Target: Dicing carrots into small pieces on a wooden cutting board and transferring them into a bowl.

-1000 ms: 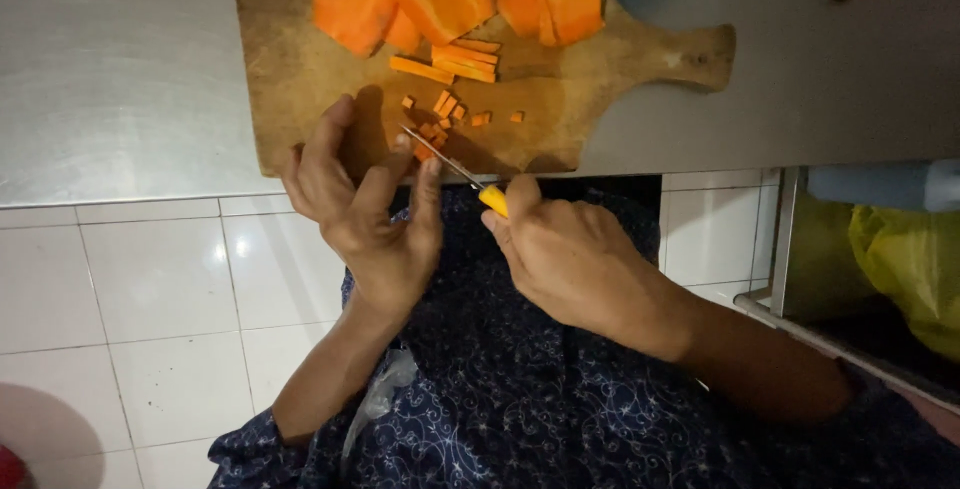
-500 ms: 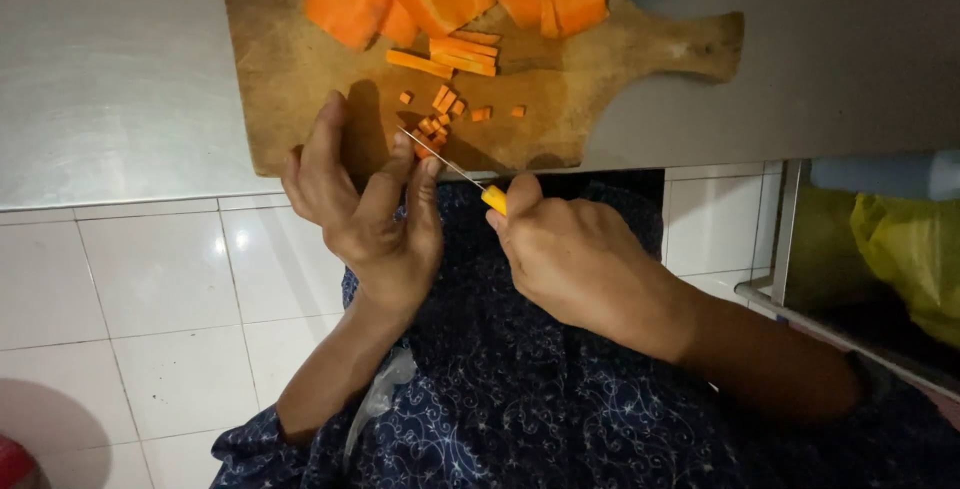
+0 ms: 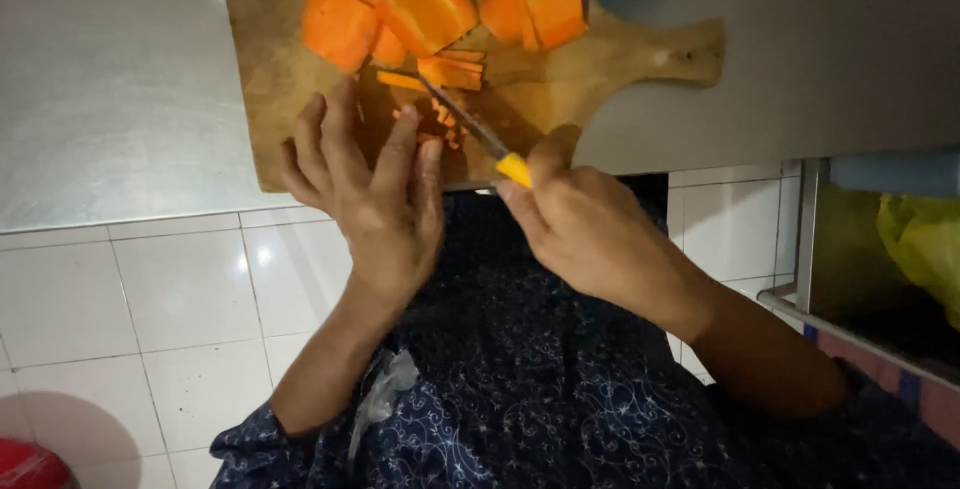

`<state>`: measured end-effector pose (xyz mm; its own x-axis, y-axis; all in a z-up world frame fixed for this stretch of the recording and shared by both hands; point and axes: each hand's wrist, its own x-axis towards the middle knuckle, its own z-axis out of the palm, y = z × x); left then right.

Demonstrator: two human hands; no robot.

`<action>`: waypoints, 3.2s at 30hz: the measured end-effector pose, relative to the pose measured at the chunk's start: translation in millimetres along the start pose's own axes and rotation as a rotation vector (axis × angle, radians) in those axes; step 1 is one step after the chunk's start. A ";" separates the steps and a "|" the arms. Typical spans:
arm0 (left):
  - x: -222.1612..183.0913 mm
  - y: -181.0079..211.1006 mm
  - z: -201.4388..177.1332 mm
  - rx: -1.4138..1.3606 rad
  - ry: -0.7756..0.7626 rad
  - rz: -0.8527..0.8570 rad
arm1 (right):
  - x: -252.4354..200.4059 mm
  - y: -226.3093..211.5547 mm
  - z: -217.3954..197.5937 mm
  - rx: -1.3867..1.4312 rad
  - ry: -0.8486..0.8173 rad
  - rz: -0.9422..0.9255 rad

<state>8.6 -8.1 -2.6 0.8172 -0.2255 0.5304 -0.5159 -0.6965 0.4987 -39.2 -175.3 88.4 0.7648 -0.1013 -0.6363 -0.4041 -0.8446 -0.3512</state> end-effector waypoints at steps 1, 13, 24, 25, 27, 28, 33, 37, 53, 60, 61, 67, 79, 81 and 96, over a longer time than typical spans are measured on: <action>3.9 -6.5 3.6 0.001 0.003 0.004 | -0.9 6.3 -1.3 0.001 0.004 -0.002; 94.4 -15.2 -14.2 0.157 -0.387 0.432 | -10.6 42.6 -15.7 0.125 0.055 0.074; 132.3 -30.2 -8.4 -0.136 -0.576 0.511 | -21.5 42.0 -2.7 0.046 -0.146 -0.103; 133.6 -33.2 -5.7 -0.134 -0.578 0.513 | -20.6 35.7 -3.5 0.049 -0.145 -0.105; 135.8 -39.6 -0.3 -0.047 -0.662 0.526 | -18.7 22.7 -4.6 0.027 -0.313 -0.049; 135.7 -40.2 0.7 -0.046 -0.662 0.528 | -16.0 22.6 2.5 0.029 -0.311 -0.050; 134.3 -25.0 -6.2 0.072 -0.580 0.608 | -4.2 21.6 25.7 -0.063 -0.092 -0.243; 133.2 -17.0 -6.9 -0.017 -0.699 0.543 | -2.9 26.3 14.2 -0.055 -0.126 -0.152; 95.8 -16.6 17.5 0.322 -0.310 0.665 | -8.6 49.7 14.6 -0.061 0.026 -0.099; 90.9 -25.0 24.8 0.254 -0.347 0.542 | -12.3 49.8 13.6 -0.031 -0.002 -0.064; 92.0 -20.0 19.5 0.254 -0.347 0.541 | -12.2 50.4 13.7 -0.031 -0.003 -0.065; 95.2 -18.2 -10.1 0.259 -0.379 0.513 | -9.7 50.0 15.3 -0.049 0.007 -0.060; 76.3 -43.8 -27.4 -0.003 -0.308 0.305 | -8.2 50.0 16.4 -0.070 0.036 -0.076; 76.9 -44.3 -26.4 0.022 -0.377 0.362 | -10.8 47.6 13.9 -0.062 0.029 -0.061; 76.3 -26.5 -12.4 0.315 -0.253 0.415 | -10.8 45.1 13.0 -0.066 0.011 -0.025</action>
<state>81.5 1.5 33.1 0.6187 -0.6518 0.4385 -0.7364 -0.6756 0.0348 -72.2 -205.4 70.6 0.7799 -0.0852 -0.6200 -0.3508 -0.8800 -0.3203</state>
